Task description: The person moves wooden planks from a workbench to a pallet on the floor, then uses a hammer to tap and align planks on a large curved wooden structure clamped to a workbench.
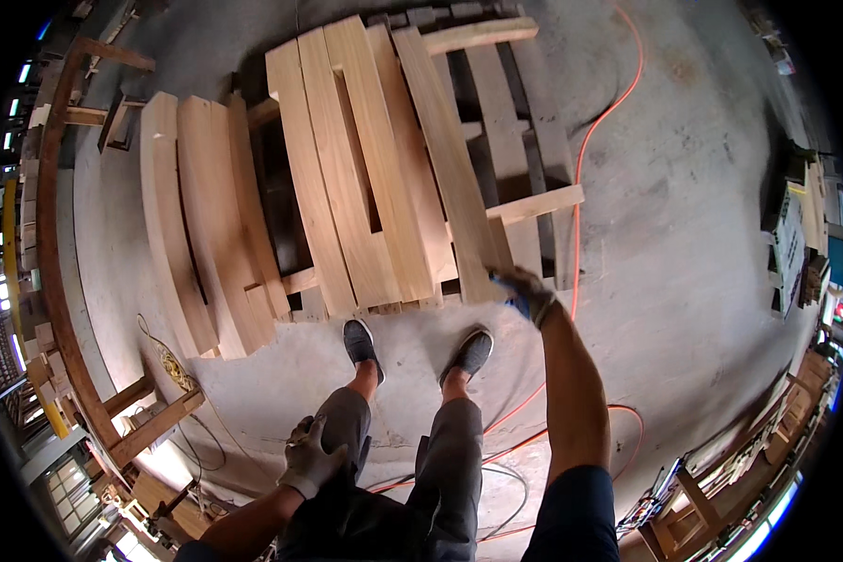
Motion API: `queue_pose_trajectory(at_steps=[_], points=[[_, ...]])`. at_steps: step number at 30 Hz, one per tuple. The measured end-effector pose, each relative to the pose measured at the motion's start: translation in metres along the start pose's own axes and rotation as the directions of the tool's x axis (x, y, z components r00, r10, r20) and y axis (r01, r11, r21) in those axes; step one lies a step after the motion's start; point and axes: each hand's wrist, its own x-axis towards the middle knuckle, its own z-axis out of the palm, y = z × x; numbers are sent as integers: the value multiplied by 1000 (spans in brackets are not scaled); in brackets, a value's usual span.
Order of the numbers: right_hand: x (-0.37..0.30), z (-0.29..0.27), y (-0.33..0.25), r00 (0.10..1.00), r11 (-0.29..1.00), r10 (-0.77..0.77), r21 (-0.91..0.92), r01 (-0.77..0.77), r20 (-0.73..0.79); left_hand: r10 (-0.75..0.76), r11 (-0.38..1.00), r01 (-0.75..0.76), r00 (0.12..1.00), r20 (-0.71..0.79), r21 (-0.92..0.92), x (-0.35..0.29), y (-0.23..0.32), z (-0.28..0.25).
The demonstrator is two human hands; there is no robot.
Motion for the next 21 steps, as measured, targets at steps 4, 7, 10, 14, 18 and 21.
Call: queue_pose_trajectory(at_steps=[4, 7, 10, 14, 18, 21], points=[[-118, 19, 29, 994, 964, 110, 246, -101, -21, -9, 1000, 8, 999, 39, 23, 0, -8, 16], [-203, 43, 55, 977, 977, 197, 104, -188, -85, 172, 971, -167, 985, -17, 173, -25, 5, 13], [-279, 76, 71, 960, 882, 280, 398, -254, -5, 316, 943, -307, 947, 50, -131, -43, 60, -22], [-326, 121, 82, 943, 763, 293, 556, -329, 155, 413, 432, 135, 850, 328, -892, -35, 128, 13], [-328, 165, 56, 967, 777, 210, 576, -256, 145, 488, -85, 443, 799, 351, -892, -27, 203, -64], [-331, 187, 19, 956, 631, 195, 718, -294, 220, 455, -7, 424, 808, 374, -906, 2, 208, -56]])
